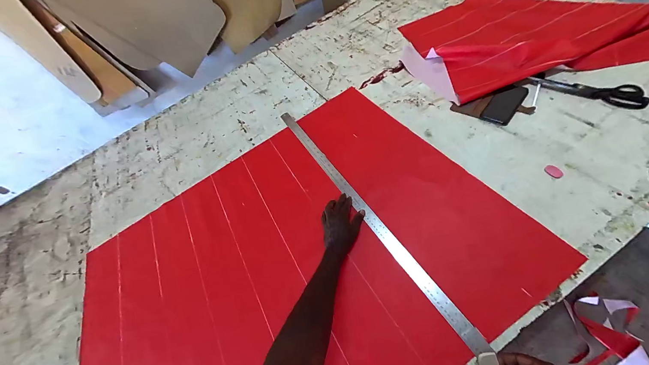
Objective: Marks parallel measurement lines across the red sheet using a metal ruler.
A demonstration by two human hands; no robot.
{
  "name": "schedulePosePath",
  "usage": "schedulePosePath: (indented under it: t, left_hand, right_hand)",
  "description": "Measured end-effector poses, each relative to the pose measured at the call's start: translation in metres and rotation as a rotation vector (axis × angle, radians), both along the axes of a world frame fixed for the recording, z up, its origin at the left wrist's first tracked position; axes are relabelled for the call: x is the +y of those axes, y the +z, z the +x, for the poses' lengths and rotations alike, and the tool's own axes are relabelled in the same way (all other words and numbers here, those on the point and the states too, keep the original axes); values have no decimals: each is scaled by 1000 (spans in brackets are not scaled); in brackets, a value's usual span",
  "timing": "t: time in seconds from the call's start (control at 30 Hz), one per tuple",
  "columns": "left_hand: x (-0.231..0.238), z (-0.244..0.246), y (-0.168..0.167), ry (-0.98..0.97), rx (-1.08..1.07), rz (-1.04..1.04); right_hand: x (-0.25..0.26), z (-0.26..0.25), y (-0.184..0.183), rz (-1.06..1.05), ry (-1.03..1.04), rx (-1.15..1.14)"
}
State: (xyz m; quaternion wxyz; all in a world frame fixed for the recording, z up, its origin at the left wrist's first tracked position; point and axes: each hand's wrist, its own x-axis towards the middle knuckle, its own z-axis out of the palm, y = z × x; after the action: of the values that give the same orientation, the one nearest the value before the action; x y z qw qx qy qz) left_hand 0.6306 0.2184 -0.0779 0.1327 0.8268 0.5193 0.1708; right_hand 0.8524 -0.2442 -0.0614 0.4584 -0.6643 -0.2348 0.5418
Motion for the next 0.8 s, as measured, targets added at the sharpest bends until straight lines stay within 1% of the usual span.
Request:
schedulePosePath:
  t: [0.13, 0.2, 0.37, 0.57, 0.63, 0.7, 0.8]
  left_hand:
    - [3, -3, 1, -16, -6, -1]
    - [-2, -3, 3, -41, 0, -18]
    - [-3, 1, 11, -52, -1, 4]
    - [1, -2, 2, -48, -5, 38]
    - [3, -1, -1, -47, -11, 29]
    - [6, 2, 6, -42, 14, -6]
    - [7, 9, 27, -56, 177, -69]
  right_hand:
    - [8, 1, -1, -4, 25, -36]
    - [6, 2, 2, -43, 48, -46]
    - [8, 0, 8, -83, -5, -16]
    - [7, -2, 6, -48, -16, -2]
    - [3, -1, 5, -36, -9, -74]
    - [2, 4, 5, -28, 18, -203]
    - [15, 13, 10, 43, 77, -377]
